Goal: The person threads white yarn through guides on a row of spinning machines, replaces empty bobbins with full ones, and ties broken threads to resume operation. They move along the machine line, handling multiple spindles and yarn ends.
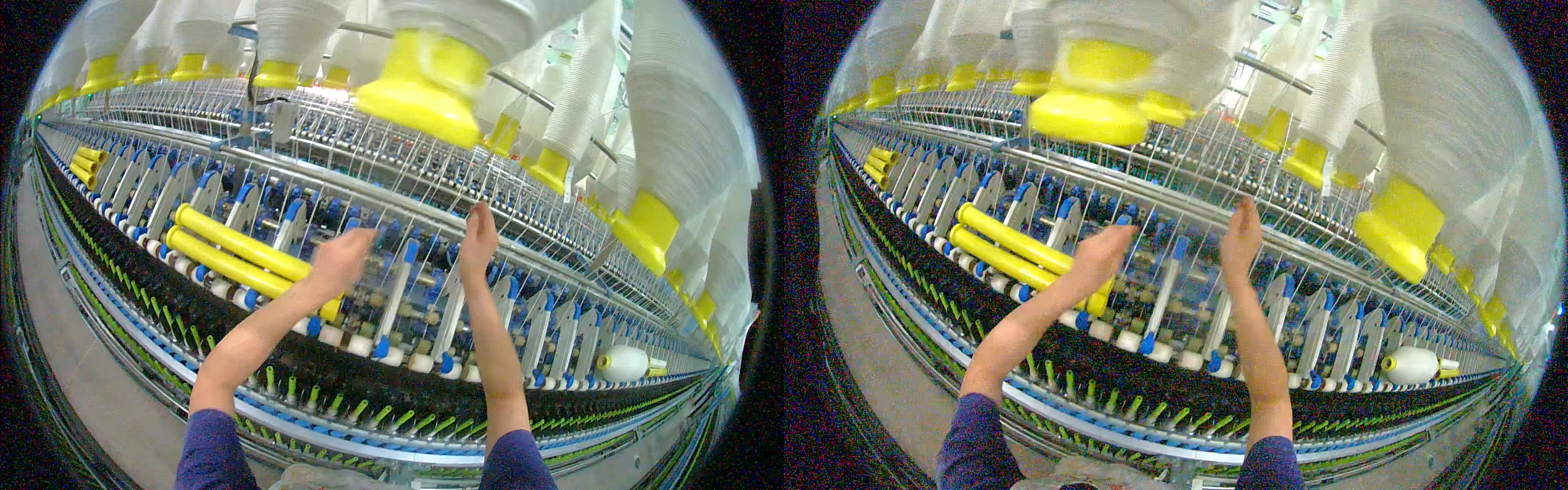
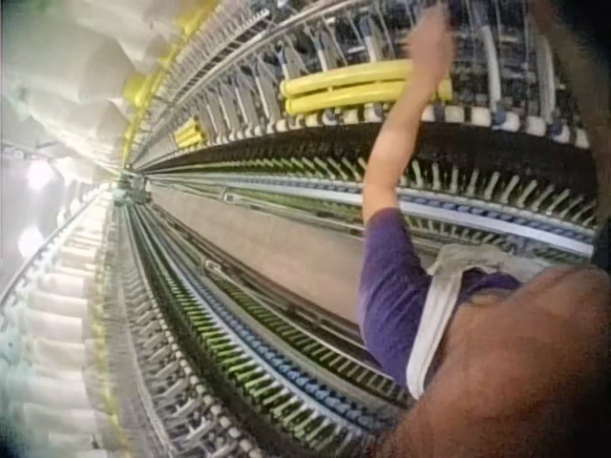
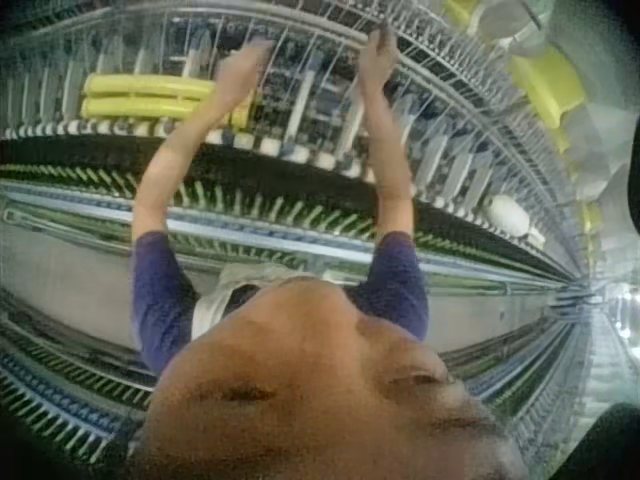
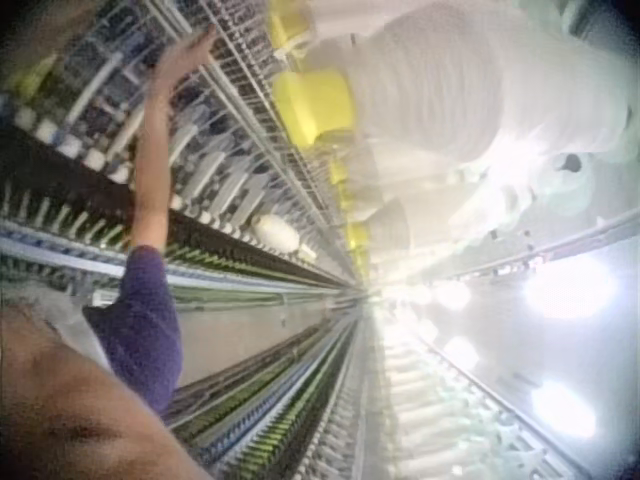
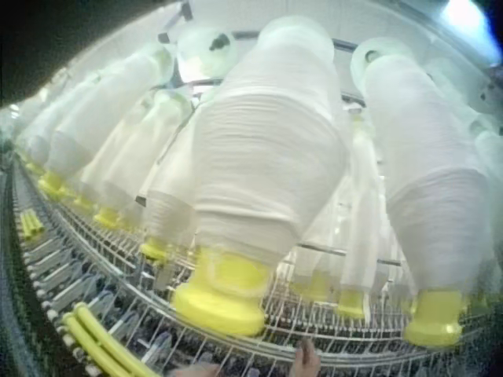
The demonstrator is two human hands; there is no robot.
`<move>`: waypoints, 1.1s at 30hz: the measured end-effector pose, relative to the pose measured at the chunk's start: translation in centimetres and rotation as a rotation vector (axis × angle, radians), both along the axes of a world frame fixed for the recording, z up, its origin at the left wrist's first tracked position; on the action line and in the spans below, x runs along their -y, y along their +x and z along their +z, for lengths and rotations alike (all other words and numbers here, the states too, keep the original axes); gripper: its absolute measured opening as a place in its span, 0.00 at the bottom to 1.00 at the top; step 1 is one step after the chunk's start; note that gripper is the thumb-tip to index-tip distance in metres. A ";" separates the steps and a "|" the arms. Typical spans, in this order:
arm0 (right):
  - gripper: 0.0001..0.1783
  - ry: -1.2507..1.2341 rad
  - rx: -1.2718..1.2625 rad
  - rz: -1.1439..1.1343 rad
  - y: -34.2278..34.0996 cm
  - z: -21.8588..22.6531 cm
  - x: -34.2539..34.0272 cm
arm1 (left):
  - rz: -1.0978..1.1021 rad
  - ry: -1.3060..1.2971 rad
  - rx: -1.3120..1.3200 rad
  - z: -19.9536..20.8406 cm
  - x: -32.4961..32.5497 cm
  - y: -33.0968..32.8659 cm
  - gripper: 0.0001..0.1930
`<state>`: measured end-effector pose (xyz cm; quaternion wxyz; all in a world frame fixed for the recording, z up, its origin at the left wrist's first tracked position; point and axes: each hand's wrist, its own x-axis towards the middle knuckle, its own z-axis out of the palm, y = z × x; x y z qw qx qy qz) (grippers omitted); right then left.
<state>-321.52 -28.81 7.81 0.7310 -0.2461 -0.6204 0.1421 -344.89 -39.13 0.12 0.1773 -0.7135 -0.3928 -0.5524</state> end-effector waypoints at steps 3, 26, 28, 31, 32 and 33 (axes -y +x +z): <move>0.37 -0.442 0.084 -0.010 1.2 7.3 -6.4 | -0.121 -0.011 -0.043 8.8 -7.1 7.7 0.18; 0.27 -0.119 0.092 0.070 0.9 14.4 -3.3 | 0.311 -0.365 -0.299 12.2 -22.0 9.5 0.15; 0.17 -0.342 0.039 0.217 0.6 5.6 0.9 | -0.200 -0.188 0.180 13.3 -17.9 10.2 0.16; 0.15 -0.513 0.043 0.588 -0.1 -10.3 11.5 | -0.884 -0.634 0.596 14.2 -9.2 11.1 0.24; 0.18 -0.519 0.219 0.497 -1.5 -14.3 14.3 | -0.906 -0.654 0.519 13.9 -6.3 10.8 0.26; 0.26 -0.469 0.568 0.438 -1.4 -17.3 16.9 | -0.680 -0.719 0.423 13.1 -3.6 9.7 0.33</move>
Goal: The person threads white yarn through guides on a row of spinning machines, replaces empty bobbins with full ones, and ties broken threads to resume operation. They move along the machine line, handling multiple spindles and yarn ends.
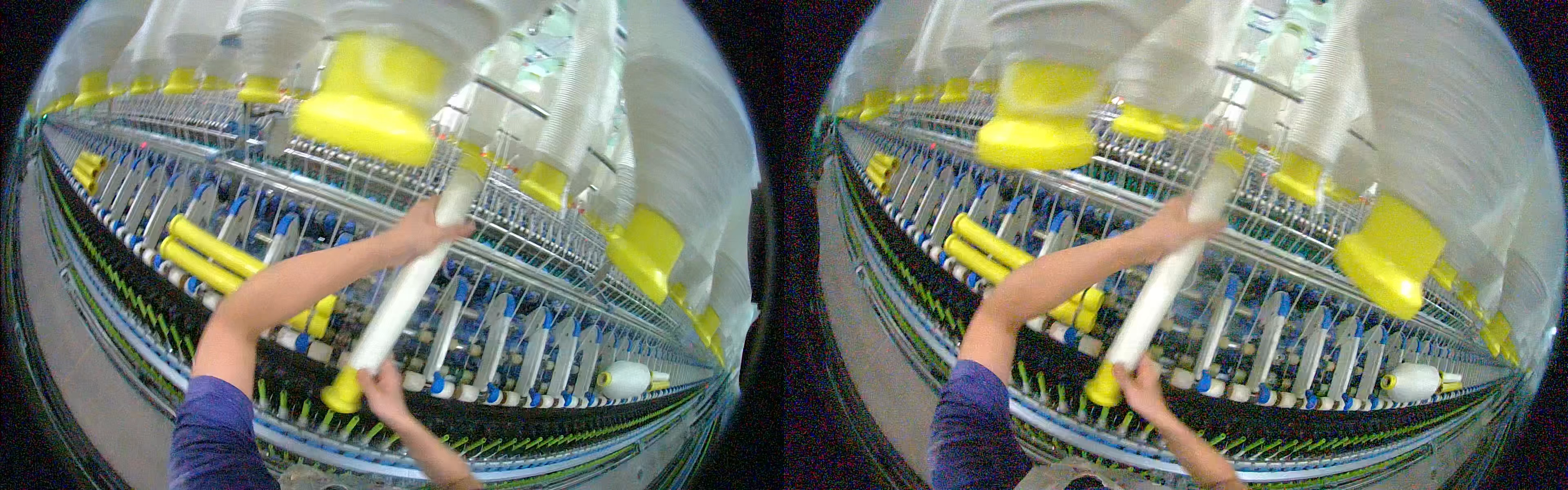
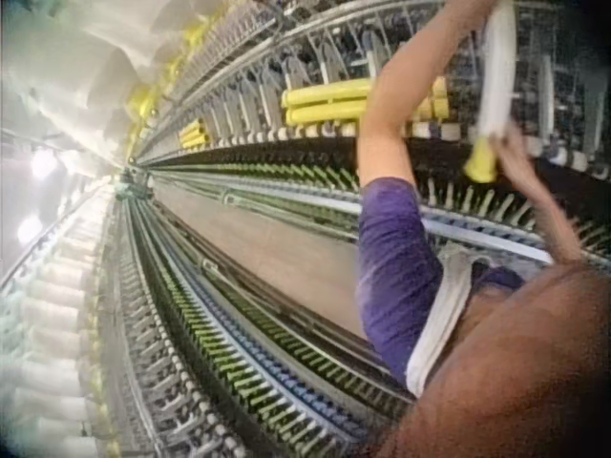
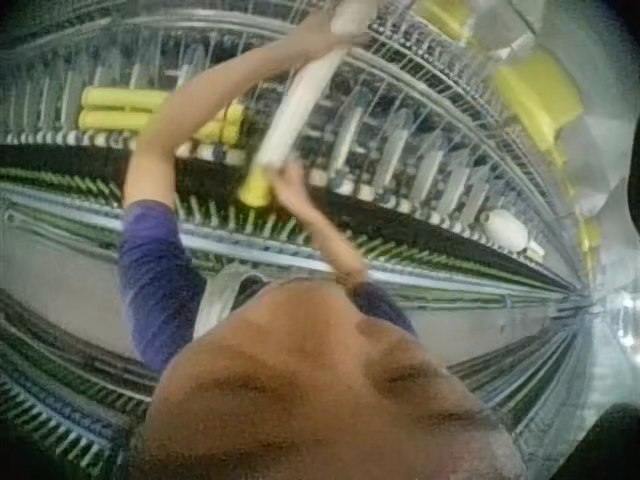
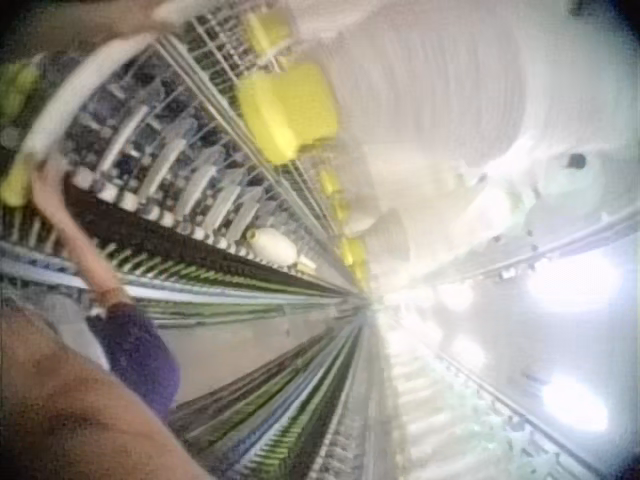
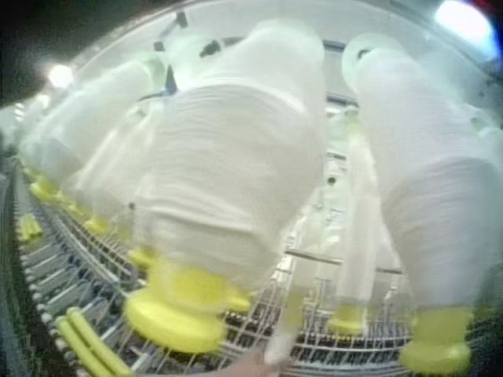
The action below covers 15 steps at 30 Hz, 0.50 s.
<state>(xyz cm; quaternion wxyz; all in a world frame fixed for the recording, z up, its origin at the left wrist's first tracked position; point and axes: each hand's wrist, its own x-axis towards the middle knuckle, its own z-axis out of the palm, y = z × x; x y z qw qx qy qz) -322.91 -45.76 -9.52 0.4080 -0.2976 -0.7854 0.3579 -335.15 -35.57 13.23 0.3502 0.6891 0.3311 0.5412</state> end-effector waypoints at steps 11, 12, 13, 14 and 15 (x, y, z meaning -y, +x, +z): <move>0.30 -0.495 -0.012 0.114 -2.9 -10.8 11.1 | 0.704 0.577 -1.275 -10.5 5.3 -22.5 0.26; 0.29 -0.496 -0.009 0.124 -3.3 -11.0 11.7 | 0.749 0.577 -1.222 -11.3 4.4 -23.2 0.23; 0.29 -0.471 -0.032 0.170 -3.6 -11.0 12.2 | 0.748 0.497 -1.199 -12.2 3.6 -23.3 0.19; 0.29 -0.436 -0.050 0.203 -3.8 -10.8 12.8 | 0.809 0.507 -1.260 -13.1 3.0 -23.6 0.17; 0.25 -0.434 -0.093 0.201 -3.9 -10.6 13.3 | 0.846 0.533 -1.326 -13.8 2.5 -23.8 0.15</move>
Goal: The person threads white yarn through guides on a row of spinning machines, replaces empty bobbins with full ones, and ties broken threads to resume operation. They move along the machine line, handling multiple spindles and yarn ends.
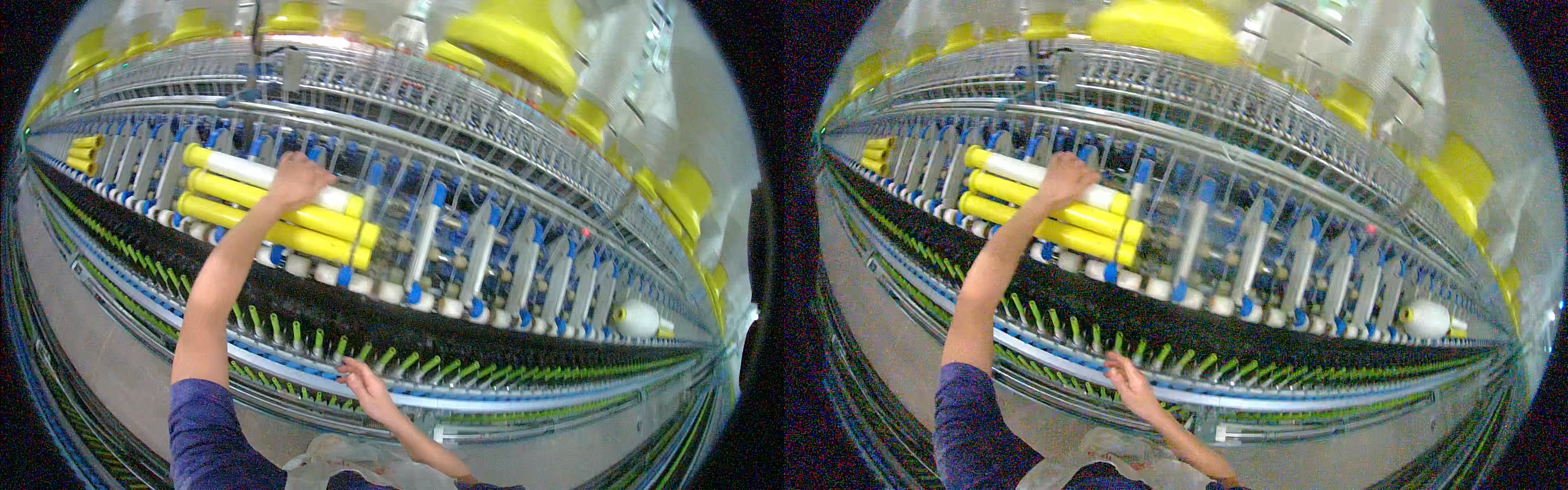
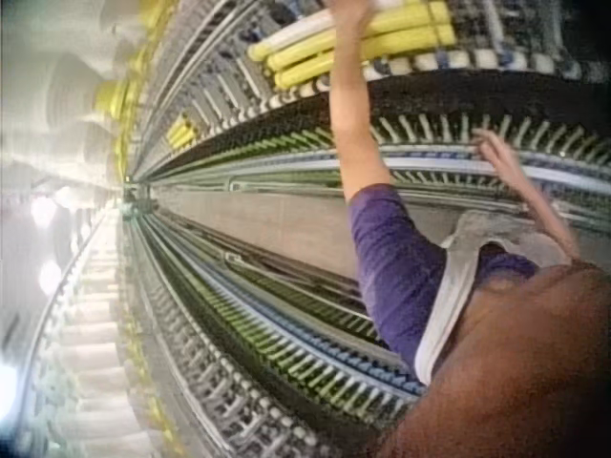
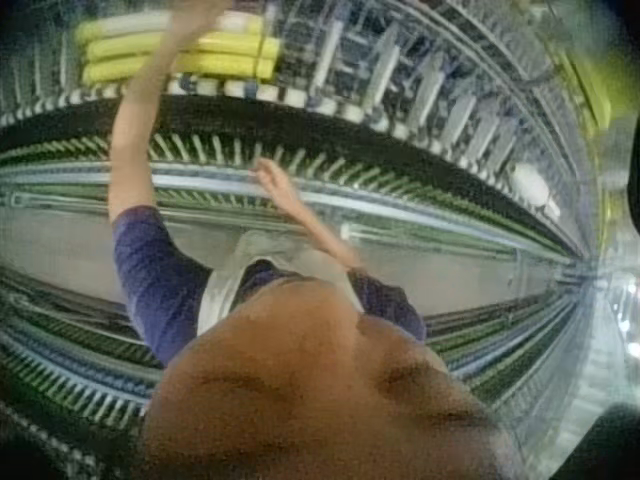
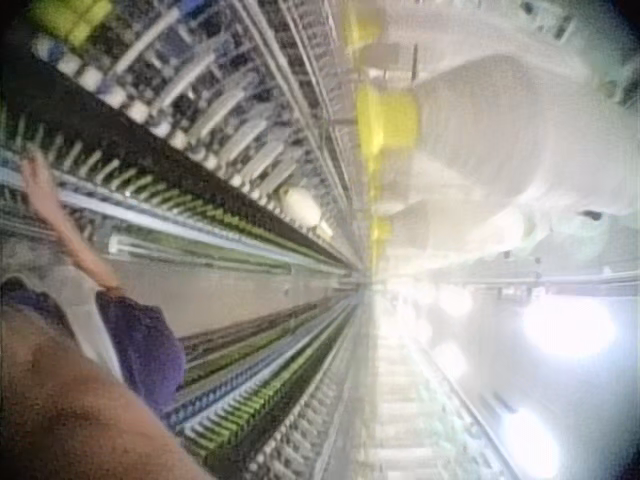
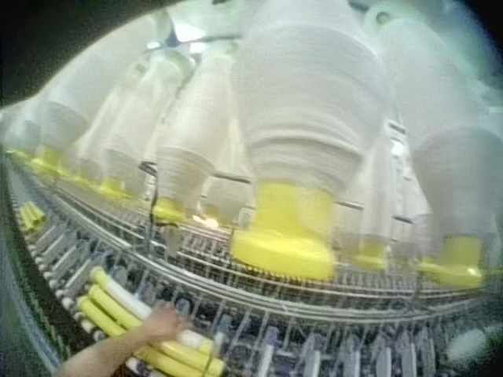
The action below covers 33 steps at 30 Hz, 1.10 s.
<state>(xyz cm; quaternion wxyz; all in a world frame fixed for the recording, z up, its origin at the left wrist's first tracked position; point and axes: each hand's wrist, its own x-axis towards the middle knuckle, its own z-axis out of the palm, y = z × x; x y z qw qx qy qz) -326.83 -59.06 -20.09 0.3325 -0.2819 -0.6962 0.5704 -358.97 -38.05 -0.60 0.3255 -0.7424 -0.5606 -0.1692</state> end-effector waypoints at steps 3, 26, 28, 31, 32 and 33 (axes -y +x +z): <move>0.25 0.065 0.061 -0.058 1.2 0.9 1.3 | 0.024 0.382 0.087 -0.8 -0.6 -0.8 0.16; 0.27 -0.218 0.353 -0.931 44.0 -7.4 10.9 | -0.911 -0.254 0.169 0.4 -5.3 84.6 0.29; 0.28 -0.276 0.377 -1.044 47.2 -8.7 13.4 | -0.641 -0.575 0.068 0.7 -9.2 88.8 0.34; 0.26 -0.339 0.414 -1.192 50.3 -10.7 16.2 | -0.634 -0.852 0.149 -0.4 -11.5 90.9 0.20; 0.26 -0.284 0.379 -1.264 51.0 -11.2 16.7 | -0.603 -0.662 0.126 -0.9 -11.2 90.9 0.19; 0.26 -0.299 0.350 -1.300 51.2 -11.7 16.9 | -0.546 -0.591 0.091 -0.9 -10.6 90.7 0.19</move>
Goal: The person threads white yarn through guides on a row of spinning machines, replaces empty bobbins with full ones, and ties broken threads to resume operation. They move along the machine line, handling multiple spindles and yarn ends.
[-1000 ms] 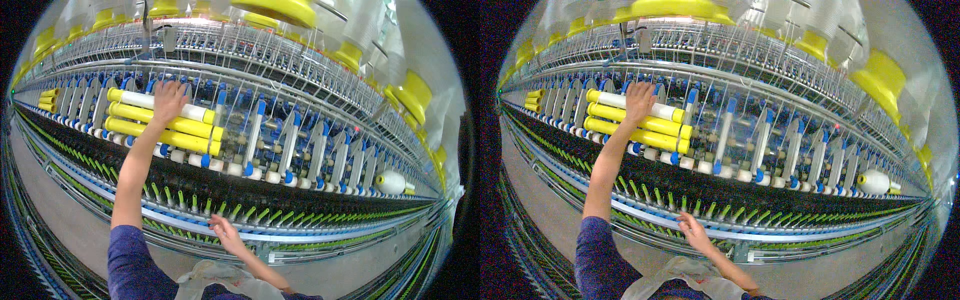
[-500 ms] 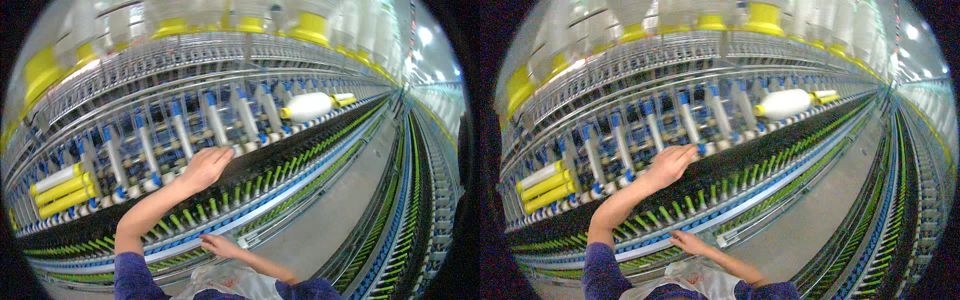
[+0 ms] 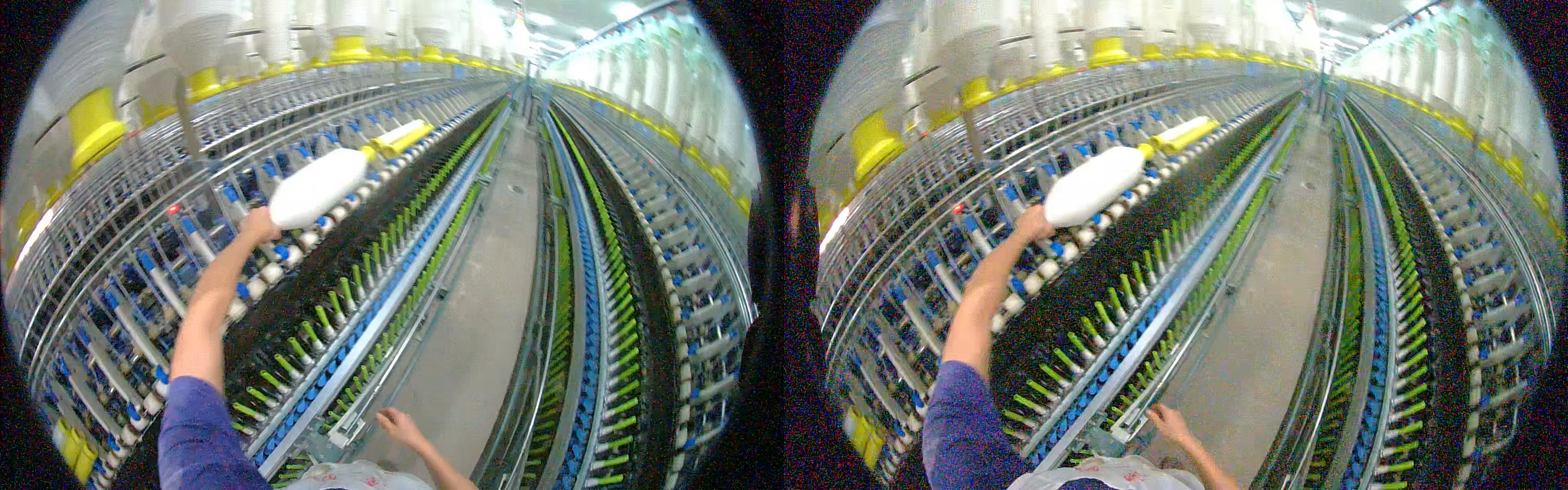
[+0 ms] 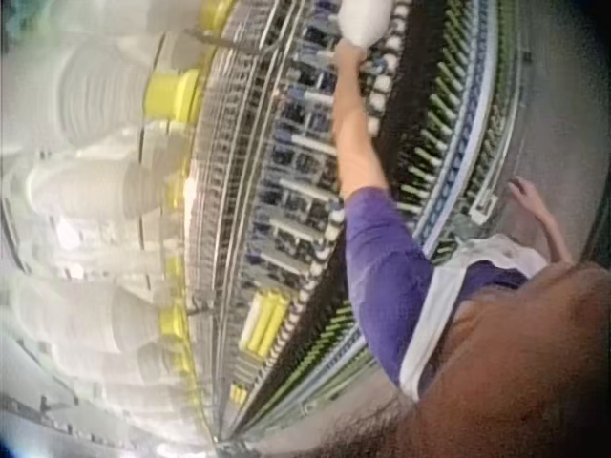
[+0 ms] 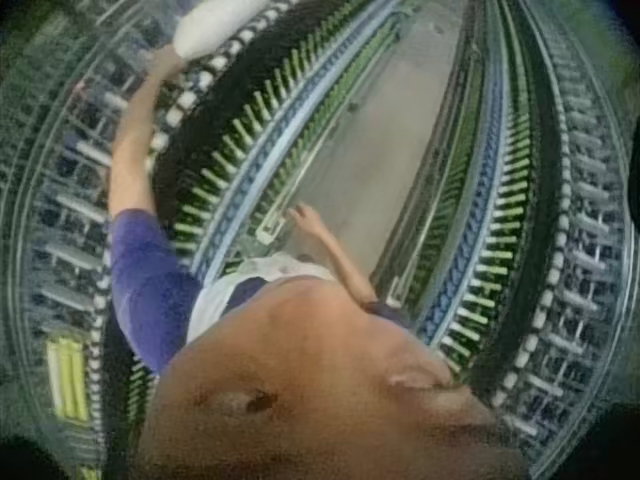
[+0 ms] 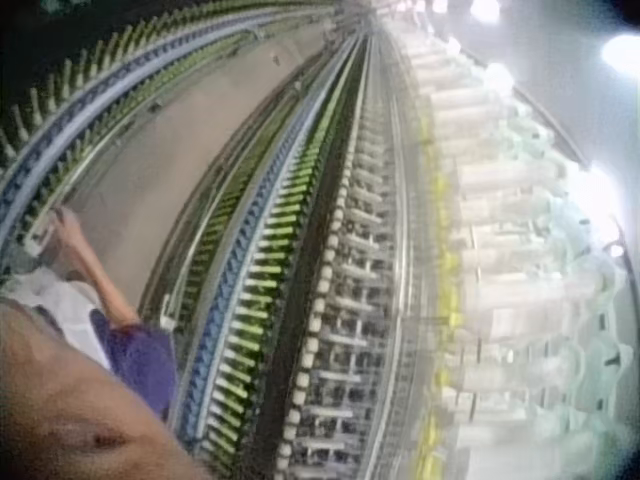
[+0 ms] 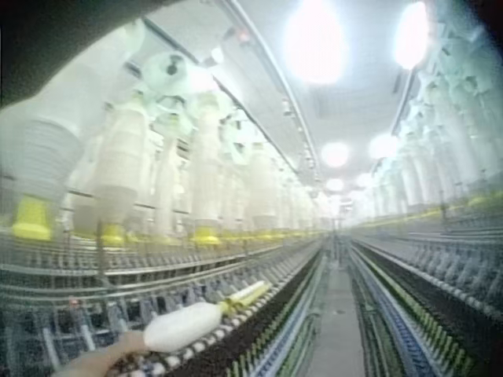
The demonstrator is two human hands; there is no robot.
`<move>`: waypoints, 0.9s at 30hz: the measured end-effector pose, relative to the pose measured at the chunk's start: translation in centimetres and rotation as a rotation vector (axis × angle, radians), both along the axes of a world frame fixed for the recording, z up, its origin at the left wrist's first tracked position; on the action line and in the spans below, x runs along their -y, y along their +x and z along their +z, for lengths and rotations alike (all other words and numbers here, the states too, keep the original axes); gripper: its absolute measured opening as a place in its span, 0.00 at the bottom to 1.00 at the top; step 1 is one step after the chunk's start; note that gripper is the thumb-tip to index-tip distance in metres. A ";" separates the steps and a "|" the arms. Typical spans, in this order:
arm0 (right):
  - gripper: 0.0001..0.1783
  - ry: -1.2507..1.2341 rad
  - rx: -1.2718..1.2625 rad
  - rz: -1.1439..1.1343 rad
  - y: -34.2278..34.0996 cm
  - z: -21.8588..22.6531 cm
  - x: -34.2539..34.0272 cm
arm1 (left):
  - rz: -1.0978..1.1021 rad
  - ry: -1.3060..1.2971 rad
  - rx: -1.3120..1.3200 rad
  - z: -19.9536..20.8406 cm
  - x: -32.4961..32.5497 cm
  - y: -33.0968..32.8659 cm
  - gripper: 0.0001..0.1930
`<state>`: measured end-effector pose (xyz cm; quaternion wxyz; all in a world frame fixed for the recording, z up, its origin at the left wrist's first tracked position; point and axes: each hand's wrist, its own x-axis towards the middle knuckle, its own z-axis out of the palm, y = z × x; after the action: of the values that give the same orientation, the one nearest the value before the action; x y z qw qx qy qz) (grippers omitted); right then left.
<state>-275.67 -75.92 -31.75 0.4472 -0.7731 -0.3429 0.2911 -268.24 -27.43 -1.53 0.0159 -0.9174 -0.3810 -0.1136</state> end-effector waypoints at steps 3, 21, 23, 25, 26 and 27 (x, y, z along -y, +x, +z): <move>0.26 -0.021 0.044 -0.093 0.8 -0.1 -0.7 | -0.090 0.294 0.035 1.6 4.0 -0.5 0.13; 0.31 0.570 -0.165 0.298 -9.1 7.7 -14.2 | -0.437 1.323 0.290 15.9 20.8 -26.0 0.15; 0.34 0.685 -0.138 0.267 -10.1 9.2 -16.0 | -0.333 1.159 0.606 11.1 25.2 -28.2 0.17; 0.41 0.695 0.013 0.170 -11.5 10.4 -17.6 | -0.098 0.855 0.145 5.1 29.3 -28.9 0.17; 0.42 0.659 0.035 0.187 -12.2 10.8 -18.3 | -0.168 0.763 0.168 2.1 31.0 -29.1 0.17; 0.43 0.651 0.068 0.180 -13.1 10.8 -18.6 | -0.091 0.751 0.162 0.2 30.4 -29.7 0.17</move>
<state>-288.79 -57.37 -20.92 0.6313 -0.5657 -0.4994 0.1788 -297.90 -57.82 -1.38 0.3158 -0.8518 -0.2716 -0.3178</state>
